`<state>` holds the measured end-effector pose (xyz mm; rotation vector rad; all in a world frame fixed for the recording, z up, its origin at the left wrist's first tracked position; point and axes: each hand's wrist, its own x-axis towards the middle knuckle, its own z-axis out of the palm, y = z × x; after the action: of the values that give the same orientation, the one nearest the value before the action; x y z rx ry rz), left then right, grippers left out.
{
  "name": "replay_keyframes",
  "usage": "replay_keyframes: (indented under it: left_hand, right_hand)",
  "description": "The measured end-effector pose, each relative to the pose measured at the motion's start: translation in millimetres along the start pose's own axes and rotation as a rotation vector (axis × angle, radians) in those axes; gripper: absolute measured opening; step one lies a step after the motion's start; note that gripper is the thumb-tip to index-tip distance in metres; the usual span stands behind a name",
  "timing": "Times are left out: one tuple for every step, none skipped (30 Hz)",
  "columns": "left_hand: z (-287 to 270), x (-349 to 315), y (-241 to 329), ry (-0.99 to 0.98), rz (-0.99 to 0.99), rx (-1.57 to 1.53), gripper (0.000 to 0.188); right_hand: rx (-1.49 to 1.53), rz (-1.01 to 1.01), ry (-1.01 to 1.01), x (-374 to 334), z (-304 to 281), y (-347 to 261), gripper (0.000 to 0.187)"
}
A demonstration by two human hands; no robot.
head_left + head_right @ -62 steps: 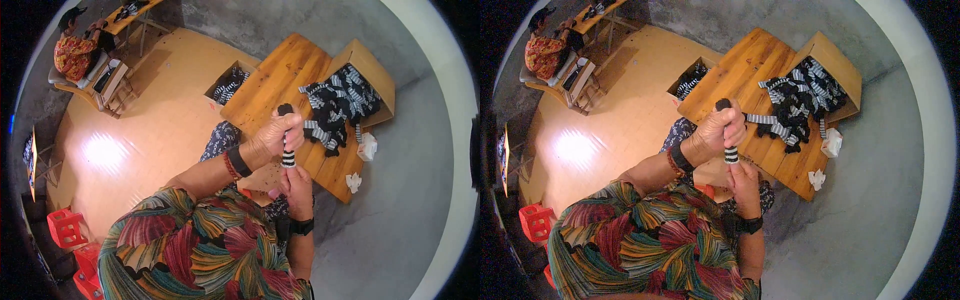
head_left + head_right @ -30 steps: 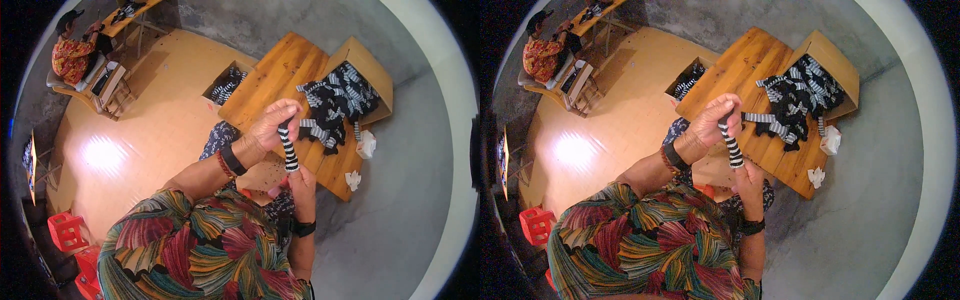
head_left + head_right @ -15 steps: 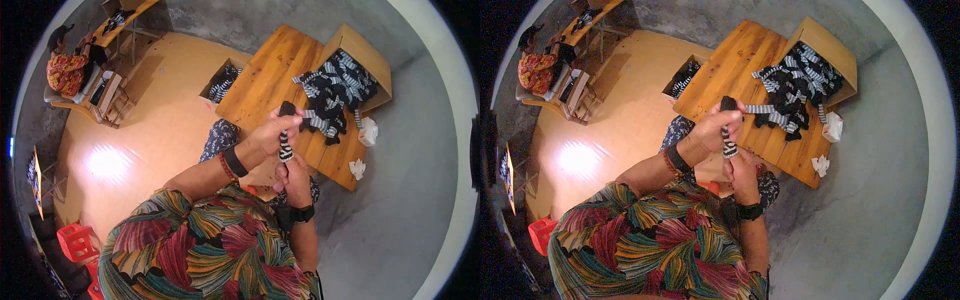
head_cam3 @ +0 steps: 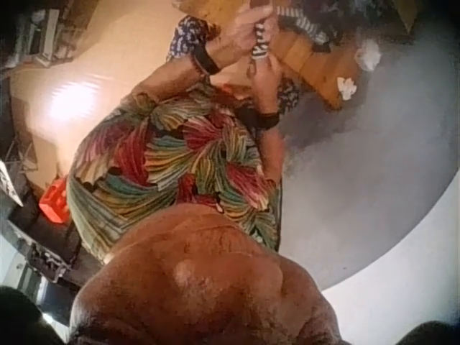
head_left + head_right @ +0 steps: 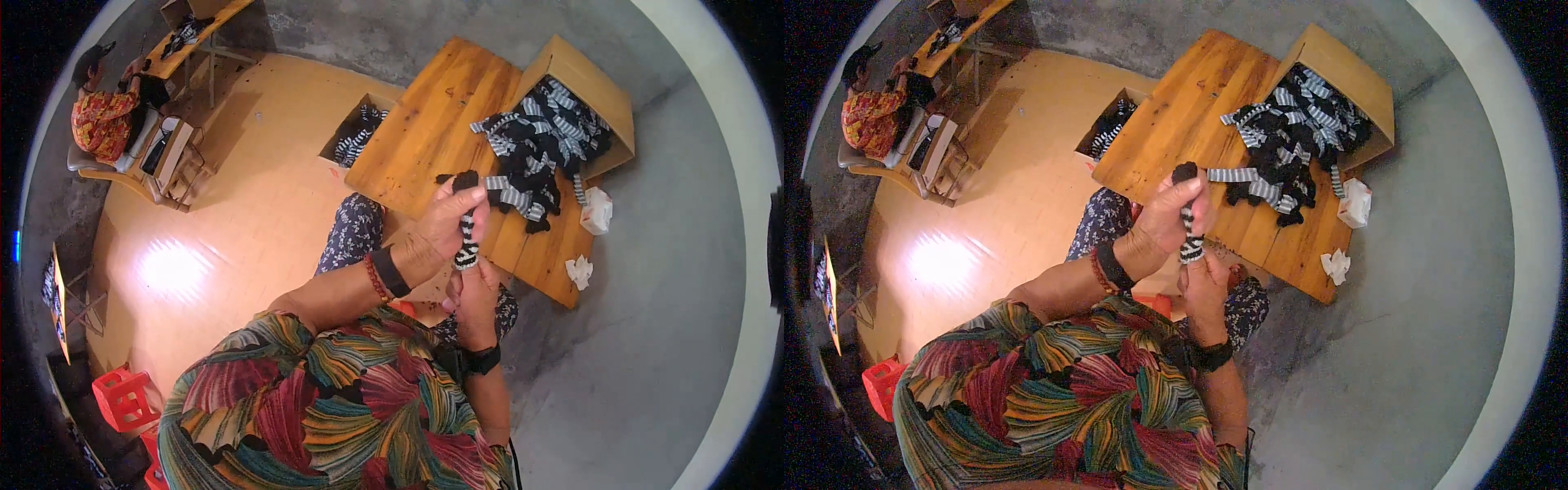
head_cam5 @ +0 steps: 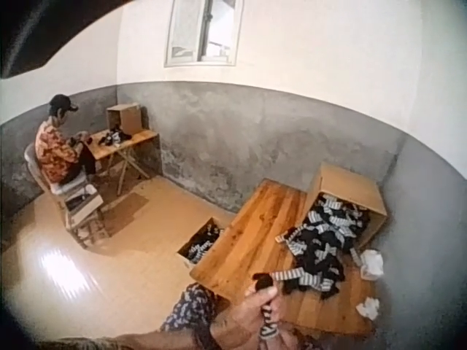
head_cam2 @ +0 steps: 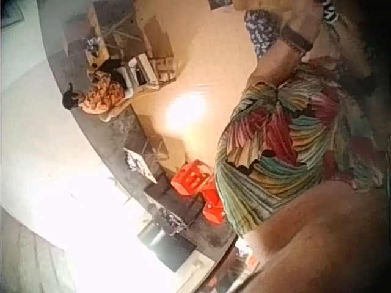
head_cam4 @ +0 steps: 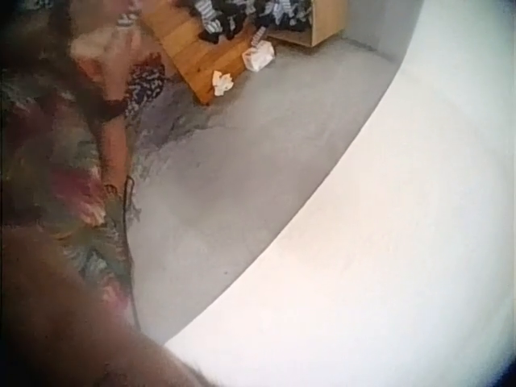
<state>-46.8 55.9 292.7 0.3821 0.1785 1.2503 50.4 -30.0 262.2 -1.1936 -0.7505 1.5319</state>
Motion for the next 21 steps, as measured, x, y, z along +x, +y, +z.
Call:
replay_keyframes:
  left_hand:
    - [-4.0,-3.6,-2.0,-0.019,-0.043,0.059,0.015]
    - [-8.3,-7.1,-2.4,-0.035,-0.087,0.122,0.017]
    - [-12.8,-7.5,-2.0,-0.033,-0.088,0.123,0.017]
    - [-17.5,-6.6,-1.0,-0.066,-0.101,0.112,0.016]
    - [-18.8,-5.0,0.4,-0.099,-0.116,0.101,0.016]
    - [-18.7,-4.1,1.4,-0.099,-0.116,0.102,0.016]
    - [-17.4,-3.3,2.7,-0.044,-0.098,0.174,0.015]
    - [-15.2,-2.9,5.1,0.012,-0.077,0.245,0.015]
    - [-14.1,-0.5,8.2,0.013,-0.076,0.243,0.015]
    - [-13.6,3.5,12.1,0.032,-0.033,0.181,0.015]
    - [-13.4,7.1,14.6,0.050,0.011,0.118,0.014]
    - [-14.1,9.0,16.5,0.051,0.012,0.116,0.014]
    - [-14.9,10.3,18.5,0.033,-0.004,0.099,0.014]
    - [-15.9,12.0,20.9,0.016,-0.016,0.084,0.014]
    - [-17.6,13.7,21.4,-0.014,-0.010,0.097,0.014]
    - [-18.5,13.9,19.3,-0.013,-0.007,0.097,0.014]
    - [-18.6,12.1,13.6,-0.002,-0.001,0.141,0.014]
    - [-18.4,10.1,7.9,0.010,0.005,0.186,0.014]
    - [-17.8,7.8,2.6,0.047,0.002,0.244,0.014]
    - [-14.3,5.0,-4.2,0.045,-0.001,0.243,0.014]
    - [-9.3,0.9,-11.3,0.098,0.000,0.244,0.012]
  right_hand:
    - [-0.002,0.003,-0.014,-0.4,1.7,-4.2,0.018]
    - [0.000,0.003,-0.014,-1.2,4.2,-10.1,0.018]
    - [0.081,0.105,-0.073,-0.9,5.9,-17.2,0.018]
    - [0.161,0.208,-0.132,-0.7,5.7,-21.0,0.018]
    - [0.163,0.208,-0.132,0.0,3.3,-21.5,0.018]
    - [0.151,0.232,-0.129,1.0,0.8,-21.9,0.017]
    - [0.139,0.256,-0.126,1.9,-1.5,-22.4,0.017]
    - [0.138,0.258,-0.127,1.8,-3.9,-23.9,0.017]
    - [0.048,0.222,-0.129,1.2,-6.3,-25.8,0.018]
    - [-0.042,0.186,-0.131,0.4,-6.8,-27.2,0.019]
    - [-0.147,0.169,-0.072,-1.7,-5.2,-30.9,0.018]
    - [-0.149,0.170,-0.072,-0.8,-9.2,-26.8,0.018]
    - [-0.415,-0.031,-0.046,1.0,-16.8,-19.2,0.019]
    - [-0.679,-0.237,-0.022,2.5,-18.5,-17.3,0.019]
    - [-0.681,-0.237,-0.026,3.0,-19.9,-17.4,0.019]
    - [-0.671,-0.273,-0.003,2.9,-20.0,-19.0,0.019]
    - [-0.659,-0.309,0.029,0.8,-19.9,-19.1,0.019]
    - [-0.658,-0.308,0.034,2.8,-21.4,-14.8,0.019]
    - [-0.646,-0.325,0.036,8.3,-23.8,-7.5,0.019]
    - [-0.637,-0.341,0.036,12.1,-19.8,-9.3,0.018]
    - [-0.638,-0.341,0.037,11.6,-15.8,-12.2,0.018]
